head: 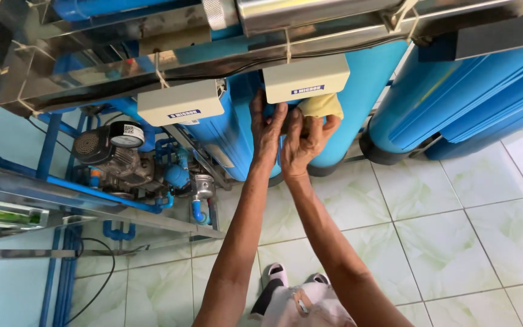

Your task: Cleaning and wiping down the exterior of a water filtration and treatment system using a cloth.

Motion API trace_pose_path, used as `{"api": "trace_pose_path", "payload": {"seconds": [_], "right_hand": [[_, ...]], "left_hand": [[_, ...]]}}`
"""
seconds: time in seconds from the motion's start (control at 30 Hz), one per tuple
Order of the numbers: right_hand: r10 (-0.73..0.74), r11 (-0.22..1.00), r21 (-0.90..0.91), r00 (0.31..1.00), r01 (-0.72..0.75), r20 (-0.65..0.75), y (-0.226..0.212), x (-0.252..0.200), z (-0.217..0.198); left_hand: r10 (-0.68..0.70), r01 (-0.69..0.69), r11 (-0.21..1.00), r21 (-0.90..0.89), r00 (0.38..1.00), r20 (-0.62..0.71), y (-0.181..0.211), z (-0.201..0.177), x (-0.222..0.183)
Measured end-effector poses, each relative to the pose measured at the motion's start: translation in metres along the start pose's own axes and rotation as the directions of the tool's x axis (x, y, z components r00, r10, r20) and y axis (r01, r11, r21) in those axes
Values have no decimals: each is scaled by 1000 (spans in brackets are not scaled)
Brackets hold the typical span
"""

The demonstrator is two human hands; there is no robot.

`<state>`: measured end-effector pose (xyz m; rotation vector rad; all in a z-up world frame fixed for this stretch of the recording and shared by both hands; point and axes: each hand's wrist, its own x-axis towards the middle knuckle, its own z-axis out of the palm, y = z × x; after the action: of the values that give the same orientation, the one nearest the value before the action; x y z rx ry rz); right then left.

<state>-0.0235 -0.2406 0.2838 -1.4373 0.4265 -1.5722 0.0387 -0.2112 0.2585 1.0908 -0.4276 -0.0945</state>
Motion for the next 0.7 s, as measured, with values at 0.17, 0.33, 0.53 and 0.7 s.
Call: {"api": "trace_pose_path", "payload": {"seconds": [0.17,0.33,0.53,0.7], "right_hand": [[-198,962,-125,935,243,294,18,0,-46],[-161,977,-37,843,210,514,16,5,-88],[504,839,-241,532,-488,680,-3,70,-103],[-28,956,-54,275,288,961,-39,98,-92]], "left_hand": [[7,-7,1000,-29,1000,-1,0,-2,1],[5,-3,998,-55,999,48,9,-3,-7],[-1,-6,999,-52,991,-136,-40,-35,-57],[-189,188,982,23,967,171,-36,-24,-99]]}}
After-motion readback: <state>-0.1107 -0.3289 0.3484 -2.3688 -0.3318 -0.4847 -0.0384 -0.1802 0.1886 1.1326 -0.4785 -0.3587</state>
